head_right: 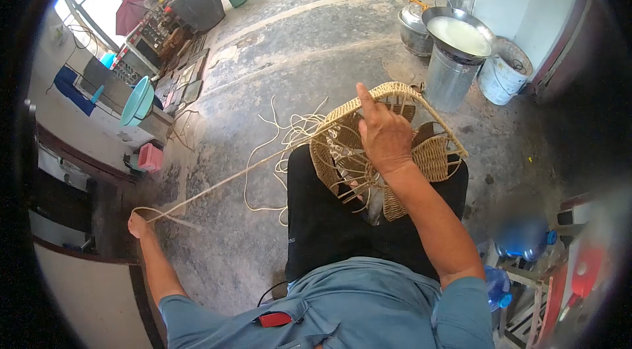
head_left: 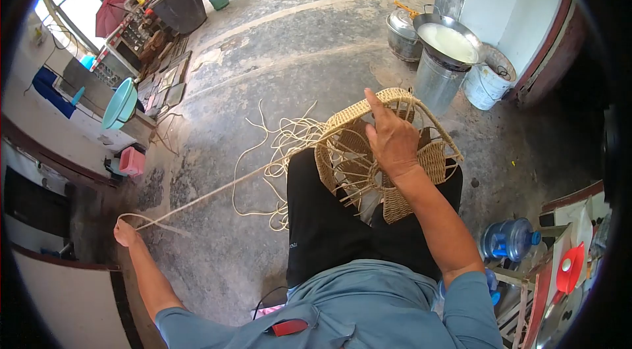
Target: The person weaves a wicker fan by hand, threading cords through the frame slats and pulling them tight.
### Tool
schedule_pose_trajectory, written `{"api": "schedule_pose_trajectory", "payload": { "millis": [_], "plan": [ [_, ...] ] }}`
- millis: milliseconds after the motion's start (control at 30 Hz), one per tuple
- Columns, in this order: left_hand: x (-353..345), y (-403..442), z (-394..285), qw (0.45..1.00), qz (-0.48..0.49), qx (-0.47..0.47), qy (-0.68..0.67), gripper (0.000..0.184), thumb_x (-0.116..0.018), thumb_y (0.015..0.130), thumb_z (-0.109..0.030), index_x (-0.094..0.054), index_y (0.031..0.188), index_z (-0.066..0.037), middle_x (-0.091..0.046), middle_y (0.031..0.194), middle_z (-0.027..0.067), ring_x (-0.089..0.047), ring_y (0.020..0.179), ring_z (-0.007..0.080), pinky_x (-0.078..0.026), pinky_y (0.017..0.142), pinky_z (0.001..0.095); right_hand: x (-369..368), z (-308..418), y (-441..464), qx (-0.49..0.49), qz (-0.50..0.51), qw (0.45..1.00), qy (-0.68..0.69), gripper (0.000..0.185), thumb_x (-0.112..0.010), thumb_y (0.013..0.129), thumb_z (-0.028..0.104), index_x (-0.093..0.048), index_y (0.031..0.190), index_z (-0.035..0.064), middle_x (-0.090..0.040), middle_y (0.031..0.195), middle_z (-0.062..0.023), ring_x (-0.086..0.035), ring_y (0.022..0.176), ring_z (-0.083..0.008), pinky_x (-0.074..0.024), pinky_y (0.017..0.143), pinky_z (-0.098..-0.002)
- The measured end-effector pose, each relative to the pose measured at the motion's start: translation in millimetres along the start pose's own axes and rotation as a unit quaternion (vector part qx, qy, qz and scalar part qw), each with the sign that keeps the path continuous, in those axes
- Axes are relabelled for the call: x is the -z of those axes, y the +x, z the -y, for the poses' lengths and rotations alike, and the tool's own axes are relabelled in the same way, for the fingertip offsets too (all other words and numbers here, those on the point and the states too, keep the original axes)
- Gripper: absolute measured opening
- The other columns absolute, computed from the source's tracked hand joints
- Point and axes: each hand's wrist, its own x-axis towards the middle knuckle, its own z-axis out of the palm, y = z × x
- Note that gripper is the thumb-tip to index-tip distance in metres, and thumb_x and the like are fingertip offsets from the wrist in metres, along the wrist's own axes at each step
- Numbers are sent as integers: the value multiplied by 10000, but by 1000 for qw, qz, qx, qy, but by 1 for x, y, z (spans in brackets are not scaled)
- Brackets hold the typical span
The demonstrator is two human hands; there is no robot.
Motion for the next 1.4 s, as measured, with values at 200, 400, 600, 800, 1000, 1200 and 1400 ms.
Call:
{"api": "schedule_pose_trajectory", "payload": {
  "millis": [200,400,600,800,1000,1200,1400],
  "plan": [
    [-29,-31,-3,895,442,33,-49,169,-704,980,-189,-750,1063,-48,-706,835,69,-630,567,156,-472,457,336,-12,6,3,-49,2,999,-6,783,-722,913,105,-484,1660,101,-769,993,-158,-775,777,-353,-631,690,-480],
    [-26,-232,-85,751,659,11,-28,260,-739,1001,-161,-723,1225,-30,-728,894,82,-638,607,134,-515,515,277,-21,8,1,-82,-35,996,25,756,-683,925,99,-467,1647,49,-764,1124,-221,-781,848,-409,-644,753,-522],
    [-7,-369,-160,671,722,-163,-40,304,-741,1038,-215,-729,1282,-34,-779,1026,110,-729,828,175,-592,755,325,-11,10,1,-123,-81,983,108,669,-711,952,76,-543,1599,89,-762,1188,-208,-764,997,-396,-609,906,-490],
    [41,-453,-262,707,631,-297,-115,257,-732,1062,-188,-740,1270,-37,-783,1126,101,-720,909,159,-572,827,328,-7,13,-19,-204,-104,910,345,562,-753,1023,63,-559,1551,73,-708,1010,-76,-686,759,-135,-576,669,-304],
    [90,-539,-329,650,635,-334,-249,175,-699,1056,-88,-770,1210,-41,-778,1097,102,-742,942,231,-580,870,359,5,-10,-33,-254,-86,695,667,323,-668,1108,101,-559,1407,50,-675,969,-19,-539,641,-31,-430,528,-193],
    [97,-643,-360,574,469,-579,-340,398,-727,925,-28,-717,1322,-41,-727,1239,142,-663,1228,353,-526,1075,483,44,-46,-55,-297,-59,655,693,362,-680,1045,63,-582,1393,56,-605,869,39,-439,606,-8,-336,490,-172],
    [137,-714,-345,421,566,-603,-373,176,-712,942,-118,-689,1112,-76,-658,981,99,-657,974,312,-528,909,458,111,-126,-93,-381,-125,724,561,431,-717,961,41,-625,1382,50,-493,812,85,-374,571,-9,-281,462,-203]
  ]
}}
